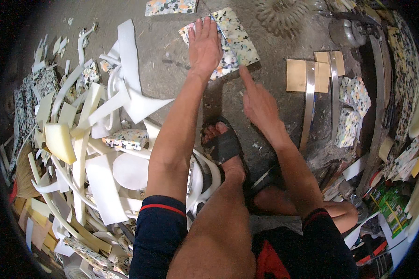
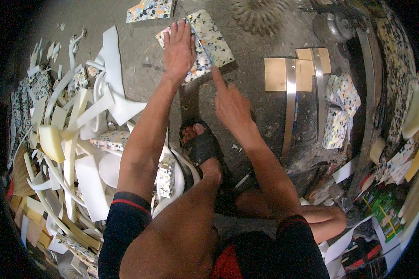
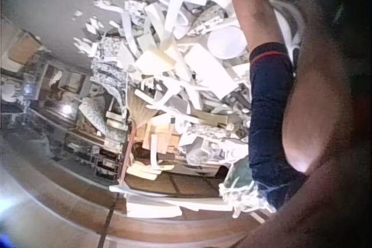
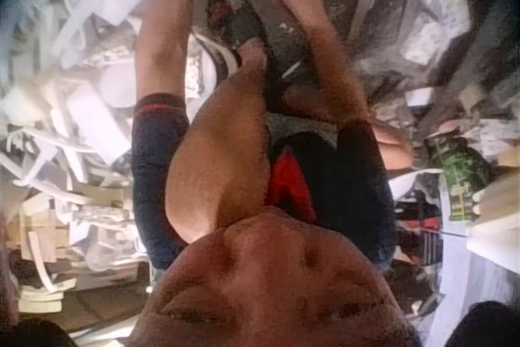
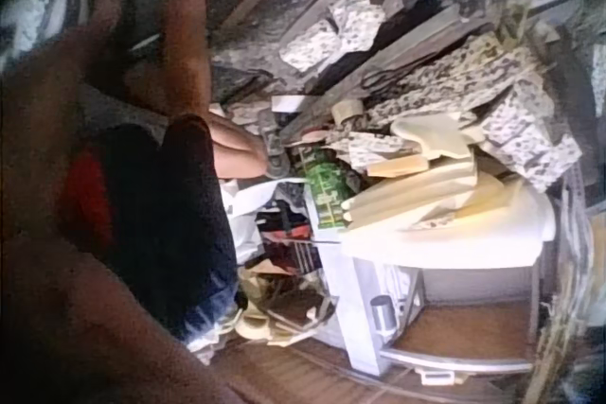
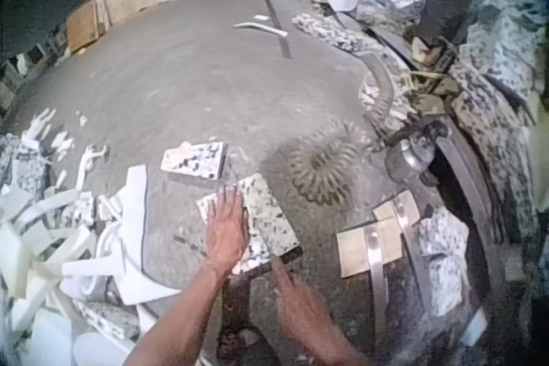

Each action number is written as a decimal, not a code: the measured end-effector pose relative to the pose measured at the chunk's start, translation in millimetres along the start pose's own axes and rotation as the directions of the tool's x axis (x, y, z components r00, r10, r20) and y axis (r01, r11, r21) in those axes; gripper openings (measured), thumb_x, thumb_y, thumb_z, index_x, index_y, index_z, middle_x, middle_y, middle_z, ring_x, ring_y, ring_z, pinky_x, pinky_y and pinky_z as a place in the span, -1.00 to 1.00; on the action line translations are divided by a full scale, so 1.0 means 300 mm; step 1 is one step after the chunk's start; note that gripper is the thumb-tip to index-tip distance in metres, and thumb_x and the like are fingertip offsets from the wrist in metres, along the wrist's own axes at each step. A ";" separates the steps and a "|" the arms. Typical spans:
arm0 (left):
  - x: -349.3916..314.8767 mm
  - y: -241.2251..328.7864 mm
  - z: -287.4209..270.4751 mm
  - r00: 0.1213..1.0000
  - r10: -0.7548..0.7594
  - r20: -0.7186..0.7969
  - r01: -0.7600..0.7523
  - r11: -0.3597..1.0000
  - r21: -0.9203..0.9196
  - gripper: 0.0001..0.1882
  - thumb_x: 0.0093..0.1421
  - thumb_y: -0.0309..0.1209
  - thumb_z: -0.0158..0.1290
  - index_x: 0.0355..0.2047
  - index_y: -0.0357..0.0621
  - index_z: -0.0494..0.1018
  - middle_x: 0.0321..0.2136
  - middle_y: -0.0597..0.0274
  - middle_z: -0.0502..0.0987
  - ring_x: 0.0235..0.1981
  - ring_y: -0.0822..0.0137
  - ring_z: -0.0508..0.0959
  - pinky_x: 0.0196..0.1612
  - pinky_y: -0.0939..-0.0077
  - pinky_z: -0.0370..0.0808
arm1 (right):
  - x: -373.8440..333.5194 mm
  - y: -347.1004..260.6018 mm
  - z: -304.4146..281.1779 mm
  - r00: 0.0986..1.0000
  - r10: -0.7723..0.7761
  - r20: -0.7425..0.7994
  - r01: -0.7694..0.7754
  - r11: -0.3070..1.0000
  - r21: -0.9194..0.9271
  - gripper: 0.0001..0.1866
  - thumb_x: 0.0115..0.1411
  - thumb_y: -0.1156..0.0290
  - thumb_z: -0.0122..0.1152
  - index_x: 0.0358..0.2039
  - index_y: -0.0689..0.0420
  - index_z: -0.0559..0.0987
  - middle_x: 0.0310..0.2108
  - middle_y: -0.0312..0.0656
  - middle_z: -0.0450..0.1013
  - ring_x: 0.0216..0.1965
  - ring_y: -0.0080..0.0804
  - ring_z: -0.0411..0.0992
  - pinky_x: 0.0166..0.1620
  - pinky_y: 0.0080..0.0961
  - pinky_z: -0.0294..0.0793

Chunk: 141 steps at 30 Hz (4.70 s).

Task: The person sits on the floor and assembles small composite blocks by marking, cutting, and gluing patterned and white foam pieces onto wooden boards. They use a pen, knife, and glue gun to join the pieces, then inspect the finished blocks.

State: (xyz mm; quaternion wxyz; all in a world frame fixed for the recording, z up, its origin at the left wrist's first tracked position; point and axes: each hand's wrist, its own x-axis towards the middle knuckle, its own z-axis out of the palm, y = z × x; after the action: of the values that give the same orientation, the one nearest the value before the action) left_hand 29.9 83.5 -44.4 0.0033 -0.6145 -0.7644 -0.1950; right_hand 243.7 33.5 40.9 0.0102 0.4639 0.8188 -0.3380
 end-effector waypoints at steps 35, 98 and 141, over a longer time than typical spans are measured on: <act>0.007 0.012 -0.018 0.999 0.002 0.049 -0.007 0.995 0.101 -0.47 0.42 -0.25 -0.14 0.31 -0.26 0.25 0.37 -0.02 0.21 0.43 -0.06 0.11 0.47 0.01 -0.09 | 0.061 0.009 0.021 0.999 0.020 -0.034 -0.020 1.000 -0.008 -0.21 0.26 0.48 0.06 0.46 -0.18 0.04 -0.33 0.21 0.46 -0.33 0.24 0.52 -0.28 0.12 0.51; 0.016 0.002 -0.001 0.998 0.021 0.063 -0.027 0.994 0.103 -0.47 0.43 -0.25 -0.18 0.30 -0.31 0.25 0.36 -0.11 0.22 0.42 -0.13 0.10 0.42 -0.08 -0.02 | -0.107 0.092 0.100 0.989 0.139 0.052 -0.137 0.989 -0.050 -0.14 0.27 0.49 0.09 0.48 -0.28 -0.05 -0.22 0.17 0.45 -0.26 0.26 0.55 -0.21 0.09 0.58; 0.010 -0.074 -0.086 0.984 -0.140 0.108 0.131 0.988 0.083 -0.29 0.36 -0.07 -0.03 0.34 -0.30 0.16 0.33 -0.14 0.22 0.37 -0.32 0.08 0.34 -0.32 0.01 | 0.052 0.060 0.059 0.999 0.012 -0.034 -0.014 0.997 -0.071 -0.14 0.26 0.51 0.07 0.48 -0.18 -0.06 -0.34 0.17 0.46 -0.36 0.21 0.49 -0.28 0.06 0.51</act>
State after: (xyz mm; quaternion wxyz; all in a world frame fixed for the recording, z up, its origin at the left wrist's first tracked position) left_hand 2.2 74.7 -26.6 -0.0301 -0.5705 -0.8103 -0.1305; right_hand 243.4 41.3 12.3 0.0152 0.4741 0.8274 -0.3008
